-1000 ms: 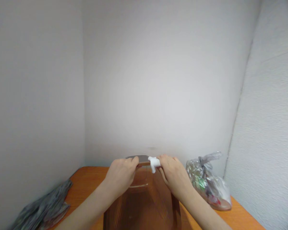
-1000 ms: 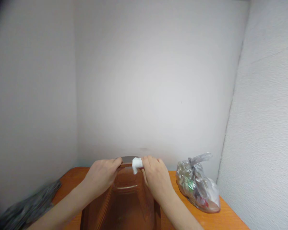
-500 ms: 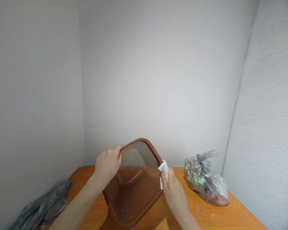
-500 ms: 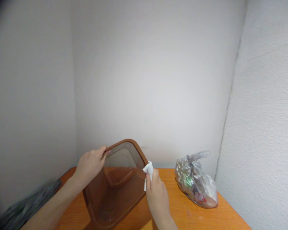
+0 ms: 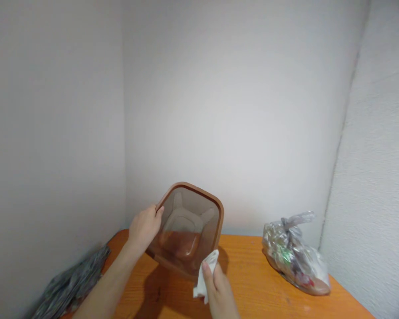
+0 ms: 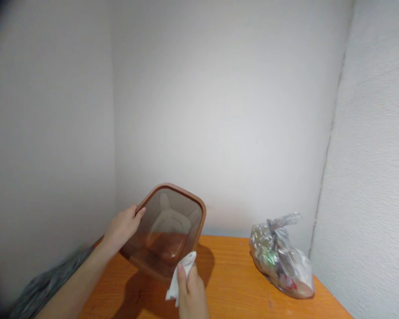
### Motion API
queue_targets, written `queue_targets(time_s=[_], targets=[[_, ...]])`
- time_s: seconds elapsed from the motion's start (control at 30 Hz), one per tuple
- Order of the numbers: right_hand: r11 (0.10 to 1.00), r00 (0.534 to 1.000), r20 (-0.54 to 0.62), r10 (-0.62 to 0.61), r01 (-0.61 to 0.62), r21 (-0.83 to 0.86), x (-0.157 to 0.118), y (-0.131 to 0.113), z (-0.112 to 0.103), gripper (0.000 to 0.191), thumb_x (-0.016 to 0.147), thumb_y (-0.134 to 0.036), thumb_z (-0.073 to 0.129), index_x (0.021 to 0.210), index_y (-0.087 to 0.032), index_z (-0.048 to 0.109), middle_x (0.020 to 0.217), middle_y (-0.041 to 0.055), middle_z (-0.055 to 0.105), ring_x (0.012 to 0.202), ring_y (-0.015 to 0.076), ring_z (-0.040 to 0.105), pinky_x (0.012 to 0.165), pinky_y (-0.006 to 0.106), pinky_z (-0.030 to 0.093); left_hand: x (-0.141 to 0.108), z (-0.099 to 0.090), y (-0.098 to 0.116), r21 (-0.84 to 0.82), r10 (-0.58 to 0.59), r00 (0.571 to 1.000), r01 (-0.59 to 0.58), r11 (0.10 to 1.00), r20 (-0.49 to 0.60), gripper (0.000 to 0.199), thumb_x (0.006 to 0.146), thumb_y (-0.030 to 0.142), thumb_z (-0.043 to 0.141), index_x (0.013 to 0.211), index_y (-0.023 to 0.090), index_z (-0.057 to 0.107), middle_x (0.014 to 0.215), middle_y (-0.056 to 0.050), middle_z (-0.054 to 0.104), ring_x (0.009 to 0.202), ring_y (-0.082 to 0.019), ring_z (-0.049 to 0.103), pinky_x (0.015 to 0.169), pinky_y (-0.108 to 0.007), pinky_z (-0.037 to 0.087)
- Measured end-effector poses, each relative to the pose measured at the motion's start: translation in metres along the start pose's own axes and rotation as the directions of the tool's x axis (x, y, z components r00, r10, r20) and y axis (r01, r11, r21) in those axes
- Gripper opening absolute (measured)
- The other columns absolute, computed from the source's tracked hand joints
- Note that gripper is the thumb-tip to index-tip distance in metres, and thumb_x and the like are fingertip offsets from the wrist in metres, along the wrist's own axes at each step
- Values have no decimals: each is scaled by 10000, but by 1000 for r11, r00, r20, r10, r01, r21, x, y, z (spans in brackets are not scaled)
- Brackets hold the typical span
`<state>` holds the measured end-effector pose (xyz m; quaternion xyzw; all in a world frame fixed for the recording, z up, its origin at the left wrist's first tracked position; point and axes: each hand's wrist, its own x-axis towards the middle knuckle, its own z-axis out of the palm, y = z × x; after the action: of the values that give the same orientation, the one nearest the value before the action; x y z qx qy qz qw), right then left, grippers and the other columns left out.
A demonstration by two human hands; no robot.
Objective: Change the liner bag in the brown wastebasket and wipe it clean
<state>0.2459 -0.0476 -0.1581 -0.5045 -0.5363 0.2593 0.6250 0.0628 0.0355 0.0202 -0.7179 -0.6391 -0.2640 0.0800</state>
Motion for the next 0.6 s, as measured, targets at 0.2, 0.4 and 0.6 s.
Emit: queue_targets(time_s=[0.2, 0.4, 0.6], targets=[[999, 996, -78, -39, 39, -8, 23, -54, -54, 537, 893, -687, 402, 733, -196, 551, 611, -2, 554, 552, 156, 505, 511, 262, 377, 6, 6, -4, -259, 20, 986, 24, 965, 165, 502, 959, 386, 234, 908, 151, 675, 1004, -159, 758, 981, -277, 707, 789, -324, 519], [998, 987, -161, -3, -7, -61, 39, -74, -92, 619, 816, -809, 346, 571, -243, 401, 508, -28, 413, 470, 146, 387, 469, 287, 308, 1, 10, 14, -434, 67, 950, 76, 898, 304, 443, 897, 347, 273, 787, 168, 664, 802, -104, 762, 733, -256, 730, 573, -290, 523], [993, 963, -252, -93, 73, -90, 46, -57, -92, 621, 825, -807, 335, 589, -242, 434, 539, -10, 452, 510, 162, 413, 501, 294, 360, 11, 16, 22, -472, 54, 950, 102, 876, 306, 363, 853, 323, 353, 660, 171, 621, 826, -152, 752, 788, -289, 724, 607, -317, 514]])
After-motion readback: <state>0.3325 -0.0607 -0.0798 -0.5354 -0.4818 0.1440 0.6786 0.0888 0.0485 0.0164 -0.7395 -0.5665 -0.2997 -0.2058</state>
